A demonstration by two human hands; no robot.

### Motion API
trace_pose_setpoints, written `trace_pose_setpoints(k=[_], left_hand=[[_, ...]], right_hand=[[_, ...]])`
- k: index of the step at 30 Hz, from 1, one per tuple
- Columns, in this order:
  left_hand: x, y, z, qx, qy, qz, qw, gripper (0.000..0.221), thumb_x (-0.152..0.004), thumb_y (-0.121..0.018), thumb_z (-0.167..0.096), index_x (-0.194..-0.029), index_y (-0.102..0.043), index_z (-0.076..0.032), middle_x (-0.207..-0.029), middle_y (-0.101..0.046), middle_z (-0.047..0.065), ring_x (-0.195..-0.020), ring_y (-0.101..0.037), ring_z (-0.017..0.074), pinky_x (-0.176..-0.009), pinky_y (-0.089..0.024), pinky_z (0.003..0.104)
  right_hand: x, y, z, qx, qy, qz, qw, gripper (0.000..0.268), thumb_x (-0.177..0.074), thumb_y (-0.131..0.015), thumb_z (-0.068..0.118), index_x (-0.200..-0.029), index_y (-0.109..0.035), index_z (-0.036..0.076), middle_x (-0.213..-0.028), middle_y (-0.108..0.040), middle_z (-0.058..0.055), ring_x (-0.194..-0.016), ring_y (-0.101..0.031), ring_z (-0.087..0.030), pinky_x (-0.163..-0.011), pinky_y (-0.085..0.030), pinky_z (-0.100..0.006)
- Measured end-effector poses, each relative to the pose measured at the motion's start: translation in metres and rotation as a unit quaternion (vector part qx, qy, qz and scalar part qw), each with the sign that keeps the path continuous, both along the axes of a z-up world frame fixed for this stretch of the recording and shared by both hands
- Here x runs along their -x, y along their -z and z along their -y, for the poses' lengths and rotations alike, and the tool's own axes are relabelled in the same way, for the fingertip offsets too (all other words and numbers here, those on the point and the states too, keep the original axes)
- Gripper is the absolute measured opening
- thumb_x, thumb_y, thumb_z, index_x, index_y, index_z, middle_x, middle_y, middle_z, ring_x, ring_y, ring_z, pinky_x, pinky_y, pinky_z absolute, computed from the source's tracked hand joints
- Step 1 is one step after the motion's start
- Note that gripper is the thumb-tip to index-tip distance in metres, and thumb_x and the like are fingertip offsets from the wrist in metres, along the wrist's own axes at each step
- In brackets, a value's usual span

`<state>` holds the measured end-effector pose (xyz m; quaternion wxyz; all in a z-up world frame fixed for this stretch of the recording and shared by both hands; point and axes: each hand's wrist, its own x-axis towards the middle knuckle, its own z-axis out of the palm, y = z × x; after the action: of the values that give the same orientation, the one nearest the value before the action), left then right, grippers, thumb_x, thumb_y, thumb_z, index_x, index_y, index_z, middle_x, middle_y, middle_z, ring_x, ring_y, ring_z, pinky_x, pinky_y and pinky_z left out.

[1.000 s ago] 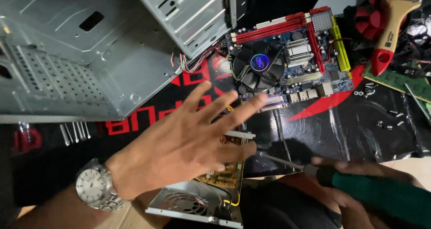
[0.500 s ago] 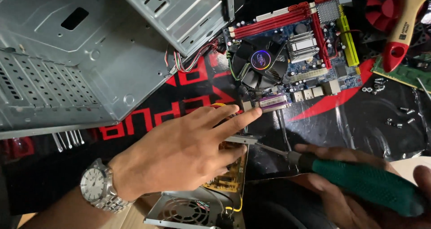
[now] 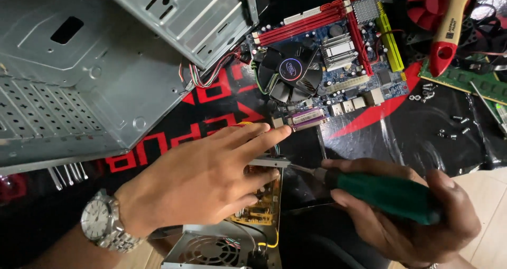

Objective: Reassembling a computer power supply unit by fitting the internal circuit board into the metal housing and managing cables.

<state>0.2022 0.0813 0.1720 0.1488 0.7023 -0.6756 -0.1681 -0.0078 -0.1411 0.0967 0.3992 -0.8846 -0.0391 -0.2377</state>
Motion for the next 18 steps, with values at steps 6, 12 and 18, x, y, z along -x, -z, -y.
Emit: trace_pose_setpoints(k=[6,12,18], left_hand=[[-0.003,0.002,-0.007,-0.005,0.023,0.030,0.999,0.040,-0.082,-0.075,-0.029,-0.117,-0.072,-0.010,-0.155,-0.043,0.020,-0.141,-0.045,0.0358,-0.114,-0.039,0.047],[0.001,-0.003,-0.009,0.013,-0.029,-0.016,0.999,0.025,-0.081,-0.077,-0.027,-0.104,-0.077,-0.018,-0.151,-0.050,0.009,-0.140,-0.049,0.0262,-0.099,-0.050,0.038],[0.007,-0.001,-0.013,0.000,-0.061,-0.019,0.998,0.026,-0.080,-0.078,-0.031,-0.105,-0.081,-0.023,-0.152,-0.049,-0.003,-0.141,-0.048,0.0175,-0.100,-0.048,0.032]], right_hand=[[-0.012,-0.006,0.007,-0.850,-0.189,-0.124,0.475,0.067,-0.110,-0.057,0.025,-0.139,-0.033,-0.030,-0.147,-0.033,-0.050,-0.129,-0.054,-0.057,-0.108,-0.051,-0.053],[-0.035,-0.026,-0.007,0.105,-0.118,0.118,0.980,0.093,-0.083,-0.105,0.035,-0.143,-0.036,0.017,-0.131,-0.071,-0.022,-0.110,-0.081,-0.028,-0.085,-0.069,-0.036],[-0.049,-0.050,-0.007,-0.001,-0.179,0.108,0.978,0.034,-0.089,-0.079,0.011,-0.120,-0.067,0.003,-0.125,-0.072,-0.027,-0.076,-0.076,-0.012,-0.066,-0.067,-0.024]])
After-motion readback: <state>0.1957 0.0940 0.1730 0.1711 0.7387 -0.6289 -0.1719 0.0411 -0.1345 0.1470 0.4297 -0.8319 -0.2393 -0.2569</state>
